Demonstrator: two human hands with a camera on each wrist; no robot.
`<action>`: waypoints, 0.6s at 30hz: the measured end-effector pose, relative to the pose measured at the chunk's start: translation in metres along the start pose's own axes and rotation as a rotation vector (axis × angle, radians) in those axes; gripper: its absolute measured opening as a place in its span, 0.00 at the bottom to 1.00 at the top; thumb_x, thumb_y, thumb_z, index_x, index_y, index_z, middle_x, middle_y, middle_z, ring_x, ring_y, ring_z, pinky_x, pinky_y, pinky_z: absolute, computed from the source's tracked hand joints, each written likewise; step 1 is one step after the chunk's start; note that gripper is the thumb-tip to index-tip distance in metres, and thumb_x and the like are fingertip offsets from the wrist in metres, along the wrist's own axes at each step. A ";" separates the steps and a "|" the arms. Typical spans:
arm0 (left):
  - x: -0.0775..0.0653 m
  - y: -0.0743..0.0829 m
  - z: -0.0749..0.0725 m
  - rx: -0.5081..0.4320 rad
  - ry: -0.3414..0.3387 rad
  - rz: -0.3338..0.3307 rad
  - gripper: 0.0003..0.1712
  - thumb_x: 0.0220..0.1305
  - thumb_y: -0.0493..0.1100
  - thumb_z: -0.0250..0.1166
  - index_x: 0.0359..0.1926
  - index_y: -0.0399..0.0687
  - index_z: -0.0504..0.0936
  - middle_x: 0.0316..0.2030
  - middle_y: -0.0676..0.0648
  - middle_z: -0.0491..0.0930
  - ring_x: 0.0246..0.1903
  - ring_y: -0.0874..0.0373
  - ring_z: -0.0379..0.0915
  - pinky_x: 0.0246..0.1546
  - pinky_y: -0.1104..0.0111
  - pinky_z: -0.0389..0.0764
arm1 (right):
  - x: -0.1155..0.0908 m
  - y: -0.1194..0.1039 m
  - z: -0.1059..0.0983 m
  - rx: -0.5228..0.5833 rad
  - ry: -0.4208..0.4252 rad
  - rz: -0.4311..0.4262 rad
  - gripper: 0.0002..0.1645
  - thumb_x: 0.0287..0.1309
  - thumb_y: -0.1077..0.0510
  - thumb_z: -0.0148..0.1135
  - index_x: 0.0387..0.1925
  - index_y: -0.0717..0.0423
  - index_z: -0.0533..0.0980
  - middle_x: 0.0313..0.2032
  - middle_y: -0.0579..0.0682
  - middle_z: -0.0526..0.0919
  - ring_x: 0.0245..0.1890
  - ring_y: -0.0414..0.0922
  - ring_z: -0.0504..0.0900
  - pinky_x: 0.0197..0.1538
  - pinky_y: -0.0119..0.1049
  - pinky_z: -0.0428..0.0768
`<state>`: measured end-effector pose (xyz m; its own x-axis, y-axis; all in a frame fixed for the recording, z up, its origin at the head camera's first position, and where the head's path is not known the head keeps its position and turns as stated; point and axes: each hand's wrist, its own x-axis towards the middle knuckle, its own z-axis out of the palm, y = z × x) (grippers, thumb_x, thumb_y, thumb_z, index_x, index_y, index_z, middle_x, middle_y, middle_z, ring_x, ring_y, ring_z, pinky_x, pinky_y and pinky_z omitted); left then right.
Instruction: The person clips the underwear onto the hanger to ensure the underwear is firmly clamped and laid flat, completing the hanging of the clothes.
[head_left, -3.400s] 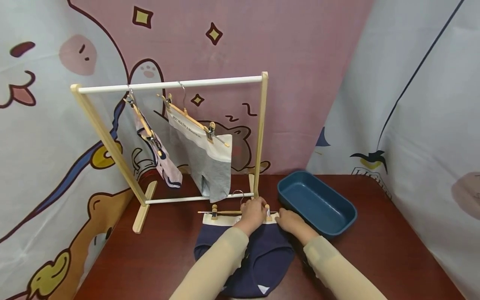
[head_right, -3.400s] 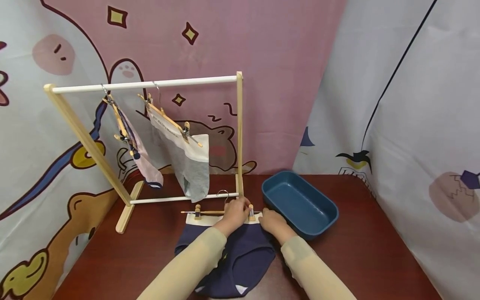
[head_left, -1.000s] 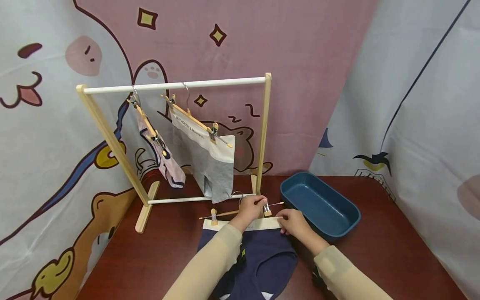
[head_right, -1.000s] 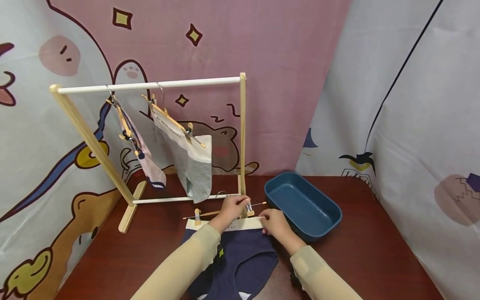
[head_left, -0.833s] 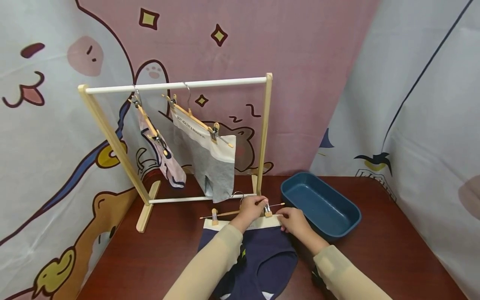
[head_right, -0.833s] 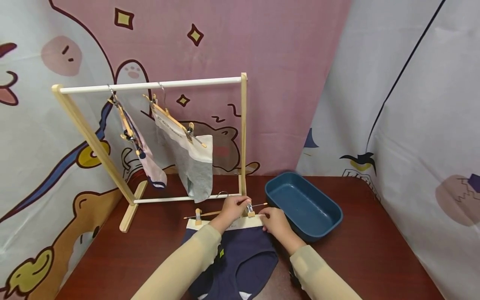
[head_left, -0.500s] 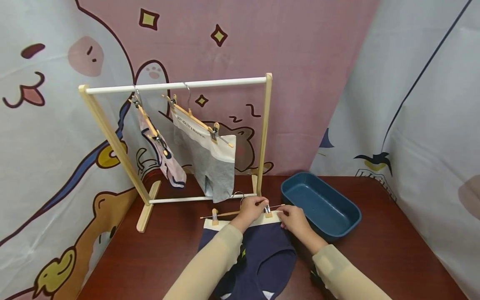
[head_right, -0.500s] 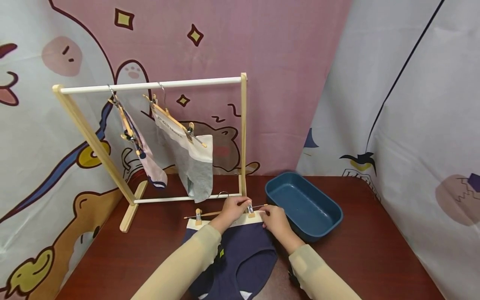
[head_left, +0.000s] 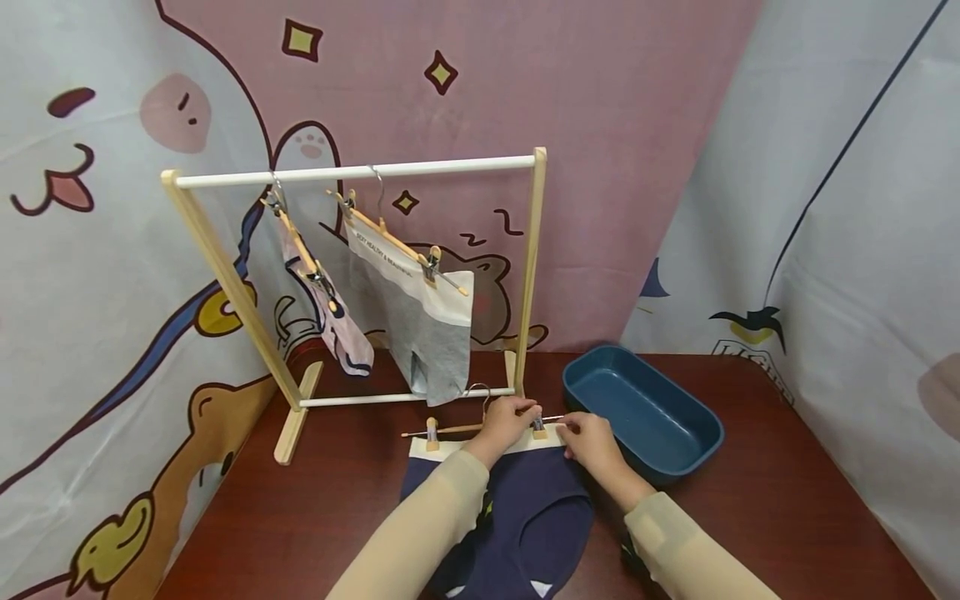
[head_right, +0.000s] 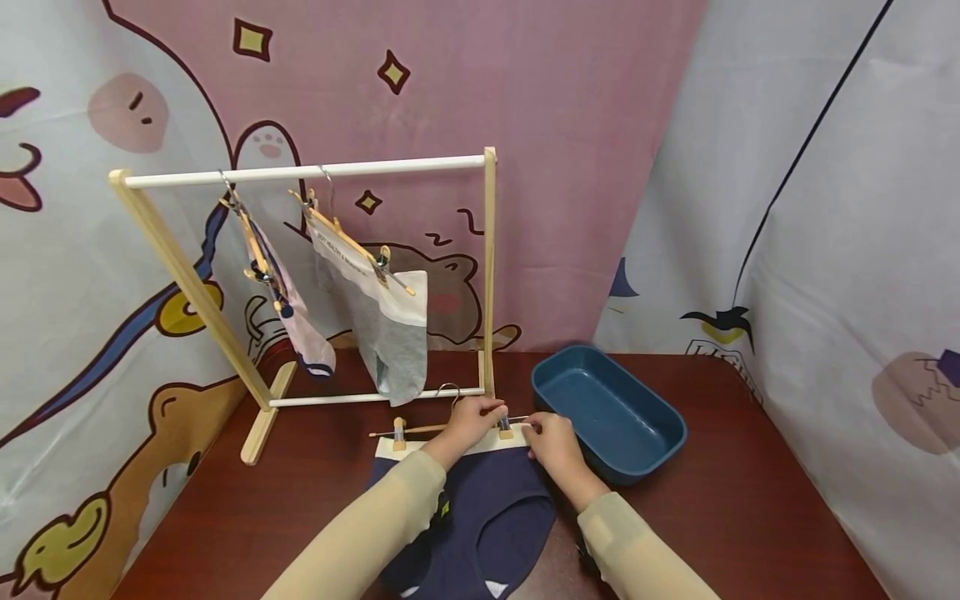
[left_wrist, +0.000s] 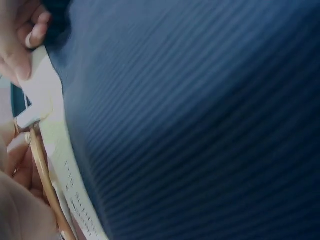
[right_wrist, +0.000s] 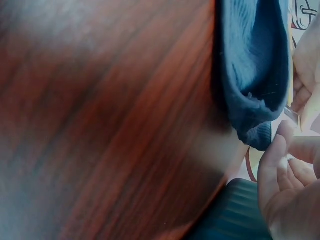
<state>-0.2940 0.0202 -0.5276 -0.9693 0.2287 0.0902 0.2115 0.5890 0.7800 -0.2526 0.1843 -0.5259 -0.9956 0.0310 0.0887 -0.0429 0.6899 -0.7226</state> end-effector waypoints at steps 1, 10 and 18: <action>-0.001 0.000 0.001 -0.001 0.010 0.015 0.19 0.64 0.48 0.61 0.51 0.43 0.82 0.45 0.46 0.83 0.46 0.53 0.79 0.43 0.67 0.78 | 0.000 0.001 0.000 -0.011 -0.002 0.001 0.10 0.56 0.62 0.62 0.39 0.64 0.81 0.16 0.47 0.77 0.11 0.38 0.74 0.20 0.30 0.71; -0.015 0.005 -0.002 0.085 0.069 0.094 0.21 0.65 0.45 0.61 0.57 0.46 0.78 0.54 0.45 0.79 0.54 0.51 0.75 0.54 0.61 0.75 | 0.002 0.006 0.003 -0.090 -0.025 0.027 0.09 0.57 0.62 0.60 0.37 0.63 0.81 0.20 0.48 0.79 0.12 0.37 0.74 0.21 0.32 0.72; -0.047 -0.002 -0.046 0.206 -0.180 0.142 0.24 0.68 0.44 0.56 0.63 0.43 0.71 0.63 0.42 0.70 0.64 0.49 0.65 0.61 0.57 0.68 | -0.002 0.003 -0.001 -0.294 -0.032 -0.035 0.11 0.55 0.59 0.62 0.38 0.62 0.80 0.27 0.52 0.82 0.22 0.44 0.78 0.29 0.40 0.75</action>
<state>-0.2550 -0.0273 -0.5052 -0.8942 0.4430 0.0639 0.3824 0.6819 0.6235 -0.2511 0.1868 -0.5273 -0.9962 -0.0158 0.0851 -0.0556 0.8702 -0.4895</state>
